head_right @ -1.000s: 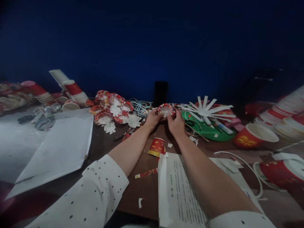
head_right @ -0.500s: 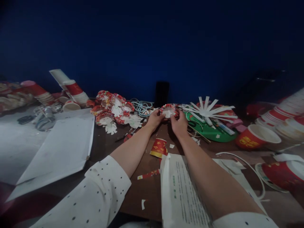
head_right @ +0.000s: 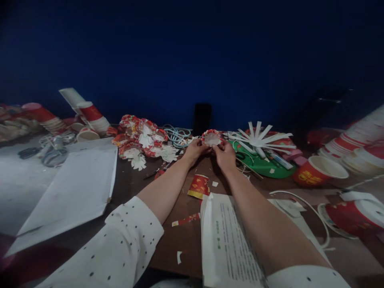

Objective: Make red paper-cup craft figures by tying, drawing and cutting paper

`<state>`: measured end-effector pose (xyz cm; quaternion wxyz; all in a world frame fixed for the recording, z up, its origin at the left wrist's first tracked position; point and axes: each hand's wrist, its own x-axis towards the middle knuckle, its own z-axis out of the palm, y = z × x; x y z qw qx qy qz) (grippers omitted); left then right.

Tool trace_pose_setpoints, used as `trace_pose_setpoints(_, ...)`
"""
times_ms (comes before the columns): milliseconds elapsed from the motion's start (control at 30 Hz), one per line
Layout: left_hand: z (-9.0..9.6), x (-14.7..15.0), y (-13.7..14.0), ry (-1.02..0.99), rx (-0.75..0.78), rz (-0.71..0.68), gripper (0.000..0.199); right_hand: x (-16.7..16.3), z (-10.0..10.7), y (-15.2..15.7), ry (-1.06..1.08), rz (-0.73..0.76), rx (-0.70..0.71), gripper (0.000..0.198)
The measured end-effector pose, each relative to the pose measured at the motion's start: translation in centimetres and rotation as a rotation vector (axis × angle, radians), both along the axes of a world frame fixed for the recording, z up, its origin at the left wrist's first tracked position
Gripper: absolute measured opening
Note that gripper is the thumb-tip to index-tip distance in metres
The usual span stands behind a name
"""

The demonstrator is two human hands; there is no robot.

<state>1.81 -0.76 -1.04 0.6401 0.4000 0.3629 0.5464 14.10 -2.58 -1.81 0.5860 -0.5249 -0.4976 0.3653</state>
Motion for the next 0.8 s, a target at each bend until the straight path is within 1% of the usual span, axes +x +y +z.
trace_pose_setpoints(100,-0.1,0.0,0.1,0.006,-0.009,-0.035,0.029,0.0,0.1,0.0,0.014,-0.049,0.003,0.040)
trace_pose_setpoints(200,-0.2,-0.1,0.3,0.018,-0.036,-0.025,0.034,-0.1,0.4,-0.3,-0.040,-0.061,-0.011,0.041)
trace_pose_setpoints(333,0.0,-0.2,0.3,0.003,-0.043,-0.012,0.028,-0.3,0.7,-0.7,-0.096,-0.049,-0.008,0.043)
trace_pose_setpoints(433,0.1,-0.3,0.1,-0.014,-0.037,0.000,0.022,-0.4,0.5,-0.6,-0.103,-0.013,0.002,0.045)
trace_pose_setpoints(533,0.2,-0.3,0.1,-0.010,-0.033,0.031,0.021,-0.4,0.0,-0.2,-0.156,-0.059,0.009,0.050)
trace_pose_setpoints(600,0.1,-0.4,0.1,0.000,-0.038,0.060,0.019,-0.4,-0.3,0.1,-0.227,-0.115,0.040,0.054)
trace_pose_setpoints(667,0.0,-0.3,0.2,0.004,-0.063,0.096,0.018,-0.3,-0.6,0.3,-0.281,-0.142,0.064,0.056)
trace_pose_setpoints(800,0.4,0.0,0.3,0.008,-0.149,0.182,0.016,-0.2,-0.8,0.6,-0.269,-0.141,0.049,0.056)
